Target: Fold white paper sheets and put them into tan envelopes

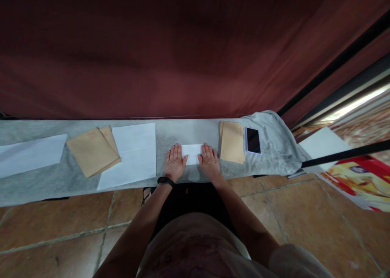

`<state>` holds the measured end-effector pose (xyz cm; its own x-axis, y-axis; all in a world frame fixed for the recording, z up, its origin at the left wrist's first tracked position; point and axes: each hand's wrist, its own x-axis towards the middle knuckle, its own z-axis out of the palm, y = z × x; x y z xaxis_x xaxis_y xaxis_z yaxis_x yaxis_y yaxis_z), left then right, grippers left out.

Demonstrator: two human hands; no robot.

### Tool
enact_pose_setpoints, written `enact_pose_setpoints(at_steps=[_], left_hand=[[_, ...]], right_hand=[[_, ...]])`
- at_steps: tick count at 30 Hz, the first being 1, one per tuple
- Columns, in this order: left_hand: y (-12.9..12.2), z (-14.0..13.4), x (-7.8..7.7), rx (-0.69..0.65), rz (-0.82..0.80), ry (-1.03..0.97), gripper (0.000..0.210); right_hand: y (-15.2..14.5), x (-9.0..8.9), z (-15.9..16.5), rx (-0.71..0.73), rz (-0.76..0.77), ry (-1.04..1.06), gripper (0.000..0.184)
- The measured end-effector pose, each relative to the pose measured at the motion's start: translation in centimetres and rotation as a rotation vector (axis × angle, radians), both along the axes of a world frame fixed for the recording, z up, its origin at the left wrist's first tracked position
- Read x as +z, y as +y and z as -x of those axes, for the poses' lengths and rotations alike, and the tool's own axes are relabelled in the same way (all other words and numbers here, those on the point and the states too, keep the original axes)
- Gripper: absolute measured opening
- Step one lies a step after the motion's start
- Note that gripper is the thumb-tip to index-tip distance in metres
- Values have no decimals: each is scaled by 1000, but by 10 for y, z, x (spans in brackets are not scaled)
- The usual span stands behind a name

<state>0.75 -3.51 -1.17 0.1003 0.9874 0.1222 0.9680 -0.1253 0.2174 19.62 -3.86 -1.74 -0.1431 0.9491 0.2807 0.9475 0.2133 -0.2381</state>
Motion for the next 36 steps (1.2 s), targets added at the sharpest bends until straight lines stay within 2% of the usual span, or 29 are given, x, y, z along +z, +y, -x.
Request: enact_pose_setpoints(at_steps=[4,8,13,16,25,31,33,36], left_hand=[[-2,2,3,33,19,9,68],[-8,-11,8,63,-15,14,65],[-27,-44,8,-190,-41,-10,58],[-36,-52,6,-235,-35,-11,57],[-48,-17,8,-204,-52,49,67],[-53,-11,10,-246,-65,58,64],[-53,-12,11,-244,-62,52,63],[-52,-12,11,-242,-53,45,62]], right_hand=[[-3,0,-4,-11,5,-5,54],[-4,1,-4,-22,28,-5,54],[-4,3,-4,-12,51,4,55],[-4,4,-5,-3,55,21,55],[-5,4,-4,-3,38,54,55],[-7,8,-5,-18,34,63,55],[-10,11,-3,13,33,54,54],[-20,15,4,162,55,28,51]])
